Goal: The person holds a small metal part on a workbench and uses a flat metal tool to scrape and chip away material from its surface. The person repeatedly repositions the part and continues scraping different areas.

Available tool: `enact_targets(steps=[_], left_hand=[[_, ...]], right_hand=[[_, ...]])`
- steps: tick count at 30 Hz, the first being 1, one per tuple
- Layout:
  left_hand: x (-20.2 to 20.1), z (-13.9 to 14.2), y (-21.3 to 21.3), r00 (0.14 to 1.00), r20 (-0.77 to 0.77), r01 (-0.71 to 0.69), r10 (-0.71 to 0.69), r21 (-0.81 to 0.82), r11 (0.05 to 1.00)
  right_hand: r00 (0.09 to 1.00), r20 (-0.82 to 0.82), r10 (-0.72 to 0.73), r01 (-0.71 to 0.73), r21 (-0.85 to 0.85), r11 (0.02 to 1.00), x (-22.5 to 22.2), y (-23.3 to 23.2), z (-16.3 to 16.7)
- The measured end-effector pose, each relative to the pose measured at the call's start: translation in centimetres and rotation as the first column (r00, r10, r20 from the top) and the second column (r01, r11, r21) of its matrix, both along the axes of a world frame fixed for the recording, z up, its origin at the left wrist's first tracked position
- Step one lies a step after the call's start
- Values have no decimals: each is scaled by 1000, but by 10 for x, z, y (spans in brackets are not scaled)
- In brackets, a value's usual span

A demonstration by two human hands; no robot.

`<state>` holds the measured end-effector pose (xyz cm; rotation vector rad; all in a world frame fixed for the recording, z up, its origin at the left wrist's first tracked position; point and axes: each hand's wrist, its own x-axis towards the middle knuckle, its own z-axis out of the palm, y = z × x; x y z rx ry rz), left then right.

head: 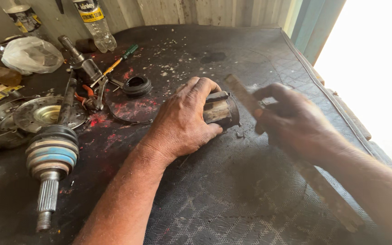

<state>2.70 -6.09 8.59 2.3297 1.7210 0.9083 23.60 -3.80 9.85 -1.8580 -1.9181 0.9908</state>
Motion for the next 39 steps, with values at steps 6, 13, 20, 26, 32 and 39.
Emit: enact_targets(steps=[6,13,20,26,32,39], left_hand=[[5,2,-3,1000,-19,-8,8,2,1000],[6,6,-5,1000,-18,-9,9,24,1000],[11,5,-7,1000,-23,22,-21,81,996],[9,11,-8,998,50,-25,27,-45,999],[8,6,-8,998,29,59,-62,95,994],[3,2,-2,998,57,12,-14,29,1000]], right_hand=[[990,24,139,-141,137,980,-7,-1,2],[987,134,95,-104,62,993,-17,-11,15],[992,82,98,-111,173,979,-20,-10,20],[974,164,157,-179,132,975,-13,-6,11],[988,48,144,-151,205,967,-12,-4,11],[985,108,137,-149,119,982,-14,-3,7]])
